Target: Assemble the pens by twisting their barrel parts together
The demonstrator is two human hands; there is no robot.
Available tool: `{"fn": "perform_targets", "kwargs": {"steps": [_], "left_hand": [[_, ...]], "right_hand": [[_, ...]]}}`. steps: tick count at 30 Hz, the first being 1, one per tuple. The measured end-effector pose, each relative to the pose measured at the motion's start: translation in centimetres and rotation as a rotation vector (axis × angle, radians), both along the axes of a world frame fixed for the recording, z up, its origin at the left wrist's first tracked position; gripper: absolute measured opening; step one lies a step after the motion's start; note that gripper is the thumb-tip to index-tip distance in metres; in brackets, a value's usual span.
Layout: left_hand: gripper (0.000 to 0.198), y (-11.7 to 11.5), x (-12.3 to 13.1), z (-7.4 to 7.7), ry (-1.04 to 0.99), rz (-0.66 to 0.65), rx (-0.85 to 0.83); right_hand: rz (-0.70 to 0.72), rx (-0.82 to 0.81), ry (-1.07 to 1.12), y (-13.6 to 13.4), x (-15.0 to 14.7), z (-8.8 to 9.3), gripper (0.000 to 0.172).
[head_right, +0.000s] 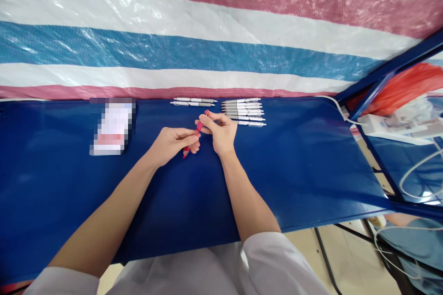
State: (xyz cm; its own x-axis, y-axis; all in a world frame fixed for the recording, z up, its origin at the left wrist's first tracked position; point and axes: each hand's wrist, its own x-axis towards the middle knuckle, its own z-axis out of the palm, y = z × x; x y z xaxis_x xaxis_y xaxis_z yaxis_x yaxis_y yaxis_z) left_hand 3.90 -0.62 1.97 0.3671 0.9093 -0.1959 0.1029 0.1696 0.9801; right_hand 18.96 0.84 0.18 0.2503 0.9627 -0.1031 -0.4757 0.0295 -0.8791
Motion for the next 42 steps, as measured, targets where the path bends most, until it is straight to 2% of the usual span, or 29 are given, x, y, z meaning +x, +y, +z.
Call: {"fn": "perform_targets", "kwargs": {"steps": [8,24,26,31,34,38,42], "left_hand": [[0.028,-0.1,-0.4,-0.3,-0.094,-0.123,-0.056],[0.028,0.1,-1.0,-0.4,-0.216,-0.262,-0.145],[0.029,0.1,-0.8,-0.3,-0.152,-0.224,-0.084],[0.027,0.0,-0.1,-0.9,0.134,0.084,0.176],[0.027,-0.2,0.1,-1.5,0.263,0.199,0.31],[0.025,-0.5,0.3,-1.5,0.395,0.215,0.424],[0.022,-0.7,0.6,-0.7,0.342,0.132,0.36]], "right_hand": [[0.033,0.024,0.052,-0.2,0.0,0.0,0.023],[0.103,0.002,0.018,-0.4,0.1,0.2,0.028],[0.108,0.01,0.02,-0.3,0.1,0.2,0.027],[0.115,-0.005,-0.027,-0.1,-0.1,0.5,0.03],[0.093,-0.024,-0.057,-0.1,-0.4,0.8,0.032],[0.026,-0.028,-0.063,-0.2,-0.7,1.0,0.03],[0.011,-0.008,-0.059,-0.4,-0.7,1.1,0.026]]}}
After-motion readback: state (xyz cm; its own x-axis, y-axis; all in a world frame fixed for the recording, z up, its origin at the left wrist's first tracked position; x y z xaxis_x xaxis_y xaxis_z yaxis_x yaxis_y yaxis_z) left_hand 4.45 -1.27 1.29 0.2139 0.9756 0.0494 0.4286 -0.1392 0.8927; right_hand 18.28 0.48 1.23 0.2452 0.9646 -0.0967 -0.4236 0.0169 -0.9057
